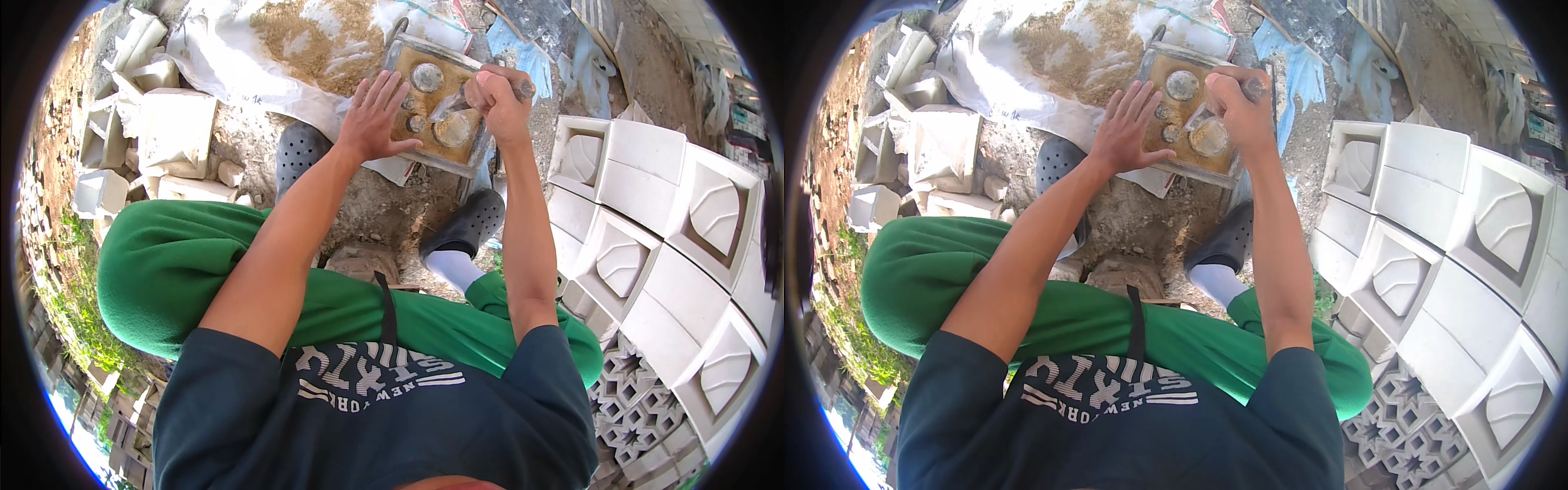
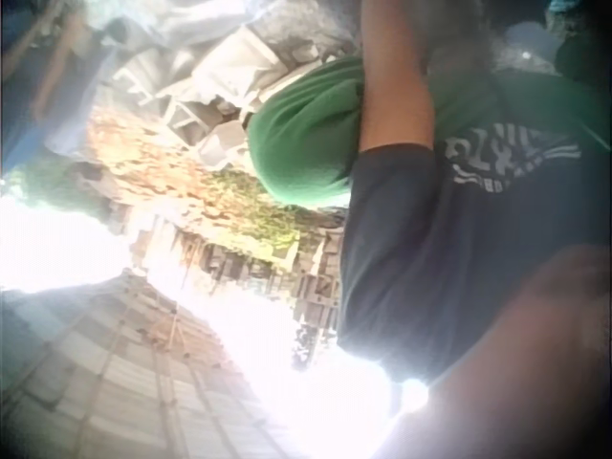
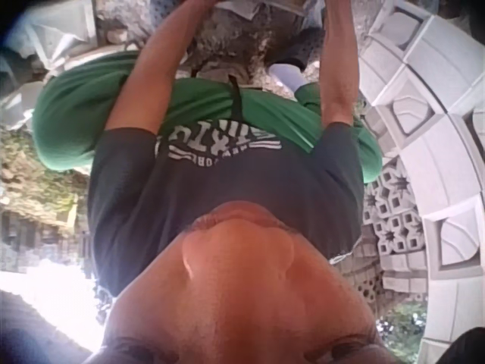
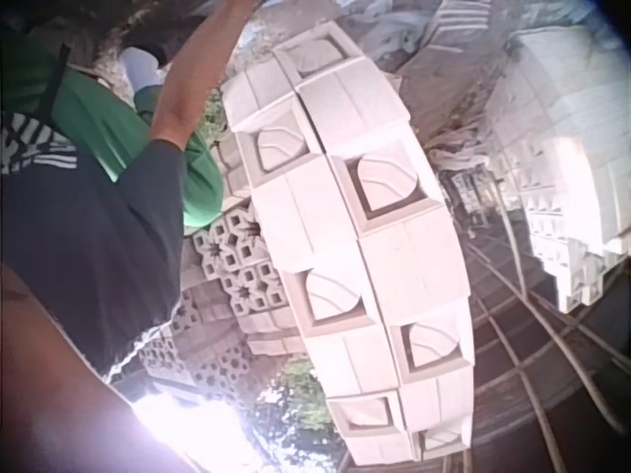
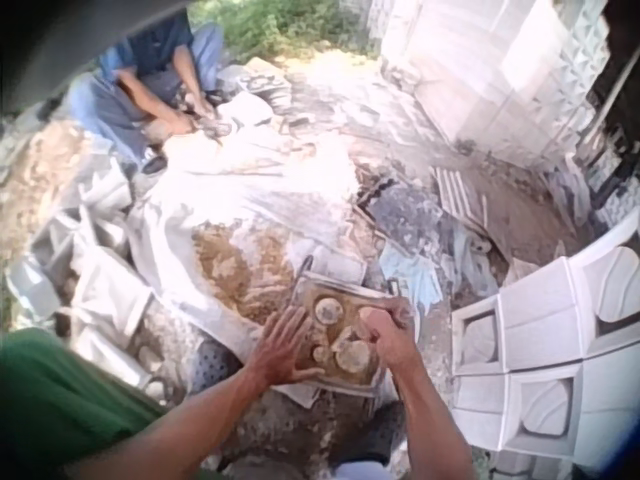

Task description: The person uses a flat-bladed tool to scrape and clean excess concrete from the surface and crevices of decorative concrete blocks.

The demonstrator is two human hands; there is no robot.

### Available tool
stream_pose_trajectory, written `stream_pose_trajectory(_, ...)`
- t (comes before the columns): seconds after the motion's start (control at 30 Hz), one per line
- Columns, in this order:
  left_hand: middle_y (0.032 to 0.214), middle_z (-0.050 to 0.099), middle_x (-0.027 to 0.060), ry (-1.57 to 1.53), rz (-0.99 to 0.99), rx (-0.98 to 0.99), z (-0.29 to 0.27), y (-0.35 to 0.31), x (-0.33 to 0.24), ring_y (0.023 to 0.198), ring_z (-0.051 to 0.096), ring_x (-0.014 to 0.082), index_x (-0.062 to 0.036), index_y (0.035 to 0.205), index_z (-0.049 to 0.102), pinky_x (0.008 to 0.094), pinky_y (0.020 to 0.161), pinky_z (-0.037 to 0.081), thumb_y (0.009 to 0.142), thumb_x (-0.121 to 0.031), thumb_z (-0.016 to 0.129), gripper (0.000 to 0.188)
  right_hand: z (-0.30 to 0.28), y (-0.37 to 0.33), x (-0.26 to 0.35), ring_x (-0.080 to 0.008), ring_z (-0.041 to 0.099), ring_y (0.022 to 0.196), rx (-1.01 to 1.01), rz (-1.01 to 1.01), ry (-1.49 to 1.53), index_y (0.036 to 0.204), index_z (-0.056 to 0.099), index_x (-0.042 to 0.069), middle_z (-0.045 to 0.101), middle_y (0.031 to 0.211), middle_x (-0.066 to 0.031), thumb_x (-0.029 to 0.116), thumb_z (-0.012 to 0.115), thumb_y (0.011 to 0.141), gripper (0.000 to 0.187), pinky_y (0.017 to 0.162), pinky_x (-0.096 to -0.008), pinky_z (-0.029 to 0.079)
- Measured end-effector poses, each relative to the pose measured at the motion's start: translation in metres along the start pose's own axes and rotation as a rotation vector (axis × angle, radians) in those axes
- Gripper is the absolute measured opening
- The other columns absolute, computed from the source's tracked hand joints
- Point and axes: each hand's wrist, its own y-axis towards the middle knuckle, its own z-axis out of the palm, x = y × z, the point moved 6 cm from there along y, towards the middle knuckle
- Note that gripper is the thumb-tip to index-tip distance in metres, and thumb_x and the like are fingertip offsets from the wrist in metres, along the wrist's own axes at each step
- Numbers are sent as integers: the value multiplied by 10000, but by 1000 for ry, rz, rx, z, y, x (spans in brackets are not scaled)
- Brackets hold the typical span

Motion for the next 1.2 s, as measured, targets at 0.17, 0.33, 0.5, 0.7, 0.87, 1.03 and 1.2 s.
stream_pose_trajectory(0.17, 1519, 301, 166, -26, -23, 18, -3, -2, 1, 1439, 220, 335, -25, 1446, 343, 521, 1161, 174, 739, -740, 597, 1037, 12, -19, 5, -70, 327, 491, 107, -56, -70, 538, 434, 28, 401, 534, 20, 77, 540, 817, 302, 473, -270, 251)
stream_pose_trajectory(0.33, 1520, 301, 167, -20, -11, 8, -1, -1, 0, 1439, 223, 330, -32, 1457, 327, 525, 1160, 173, 719, -757, 602, 1071, 32, -20, 2, -86, 318, 466, -164, -49, -192, 530, 395, 67, 374, 508, 16, 104, 540, 895, 394, 454, -291, 260)
stream_pose_trajectory(0.5, 1522, 300, 168, -27, -22, -8, -4, -3, 2, 1438, 226, 328, -19, 1455, 321, 518, 1161, 175, 713, -760, 605, 1086, 12, -35, -9, -68, 332, 446, -549, -204, 43, 499, 374, 88, 384, 479, 29, 129, 555, 929, 468, 432, -272, 237)
stream_pose_trajectory(0.7, 1522, 305, 158, -45, -26, -27, -3, -2, 1, 1437, 232, 319, -19, 1454, 324, 496, 1164, 186, 690, -781, 604, 1115, 12, -38, 22, -65, 339, 446, -476, -361, 121, 516, 406, 63, 410, 489, 9, 73, 510, 869, 369, 413, -276, 219)
stream_pose_trajectory(0.87, 1518, 303, 175, -74, -18, -34, -4, -5, 2, 1432, 244, 335, 19, 1448, 303, 496, 1160, 199, 681, -759, 639, 1143, 21, -3, 11, -72, 330, 463, -257, -220, -16, 545, 435, 13, 416, 509, 6, 82, 507, 854, 324, 445, -277, 230)
stream_pose_trajectory(1.03, 1516, 294, 197, -112, -35, -61, -8, -2, 2, 1430, 242, 351, 34, 1455, 267, 492, 1161, 200, 677, -756, 649, 1172, 6, -9, 18, -123, 266, 427, -221, -228, 40, 552, 305, 111, 287, 496, 8, 49, 504, 843, 358, 441, -315, 226)
stream_pose_trajectory(1.2, 1513, 288, 206, -99, -57, -44, -4, -6, 6, 1434, 224, 357, 42, 1460, 242, 483, 1173, 178, 680, -751, 652, 1185, 22, 7, 6, -85, 336, 454, -231, -152, -74, 534, 438, 35, 413, 509, 9, 117, 576, 827, 334, 442, -273, 241)
